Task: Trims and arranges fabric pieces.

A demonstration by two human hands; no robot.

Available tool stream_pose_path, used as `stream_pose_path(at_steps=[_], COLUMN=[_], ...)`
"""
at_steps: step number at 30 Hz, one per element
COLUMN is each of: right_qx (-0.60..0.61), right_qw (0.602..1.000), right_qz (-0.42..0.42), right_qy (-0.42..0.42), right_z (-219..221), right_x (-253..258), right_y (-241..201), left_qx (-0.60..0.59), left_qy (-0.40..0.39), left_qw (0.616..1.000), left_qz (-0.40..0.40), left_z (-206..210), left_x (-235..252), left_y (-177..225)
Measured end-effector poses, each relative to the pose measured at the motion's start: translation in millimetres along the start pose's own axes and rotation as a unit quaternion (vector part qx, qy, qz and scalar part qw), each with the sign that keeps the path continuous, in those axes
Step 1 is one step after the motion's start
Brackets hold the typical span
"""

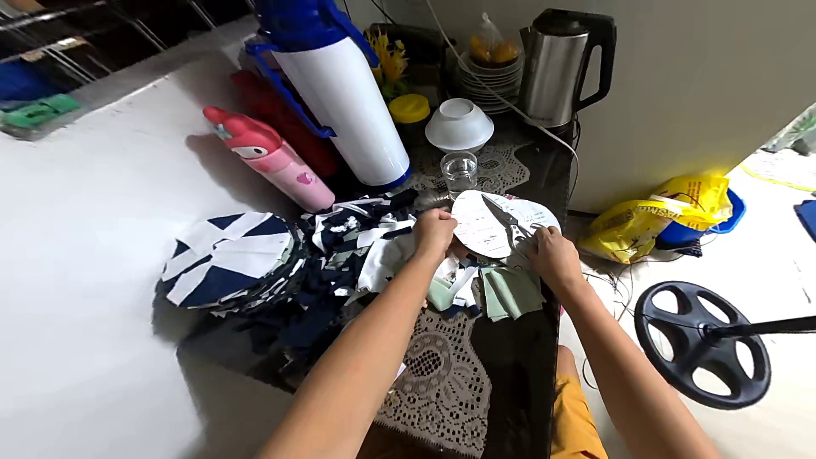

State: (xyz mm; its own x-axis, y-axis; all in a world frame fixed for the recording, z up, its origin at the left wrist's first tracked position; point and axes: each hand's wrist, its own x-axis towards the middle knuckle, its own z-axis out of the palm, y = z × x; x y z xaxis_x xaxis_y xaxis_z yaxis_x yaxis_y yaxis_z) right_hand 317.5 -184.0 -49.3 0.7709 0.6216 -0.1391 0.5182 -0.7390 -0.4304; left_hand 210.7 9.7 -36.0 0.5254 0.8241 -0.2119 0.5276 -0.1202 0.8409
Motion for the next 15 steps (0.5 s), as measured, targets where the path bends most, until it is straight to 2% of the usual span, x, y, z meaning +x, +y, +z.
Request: stream_pose_path(at_steps=[2,5,6,8,10,12,15], right_qx=[-0.007,-0.016,-0.013,0.049,0.143,0.243,0.350], right_qw=[1.000,1.000,1.000,0.992,0.966,0.920,0.868], right_qz=[0.006,0.009,-0.008,-0.104,-0.204,-0.293,-0.331], right_qy=[-0.010,-0.013,0.001,0.058,0.076,0.097,0.120], right_z=[-2.6,-4.2,-2.4,4.2,12.4,30.8,57.8], right_x=[1.4,-0.7,-6.5,-30.4,-71.7,-113.0,-153.3], right_y=[-3.5,-7.3,-9.3,-17.6,-33.8,-46.5,-55.0], left_qx=[0.013,0.029,0.022,-0.005,-0.093,-0.216,-0.310], left_qy=[0.028,0.055,0.050,0.016,-0.029,-0.079,-0.141], left_qw=[0.999,0.995,0.993,0.991,0.987,0.968,0.937], left_qz=[0.015,0.080,0.103,0.132,0.127,0.099,0.079], left_z=[-19.9,-47.8,-54.5,-63.0,-63.5,-61.8,-61.0], left_x=[-5.3,-25.5,-38.2,-73.4,-113.4,-148.9,-182.4], left_y=[-2.0,-14.7,-20.1,-27.3,-33.2,-37.5,-48.0])
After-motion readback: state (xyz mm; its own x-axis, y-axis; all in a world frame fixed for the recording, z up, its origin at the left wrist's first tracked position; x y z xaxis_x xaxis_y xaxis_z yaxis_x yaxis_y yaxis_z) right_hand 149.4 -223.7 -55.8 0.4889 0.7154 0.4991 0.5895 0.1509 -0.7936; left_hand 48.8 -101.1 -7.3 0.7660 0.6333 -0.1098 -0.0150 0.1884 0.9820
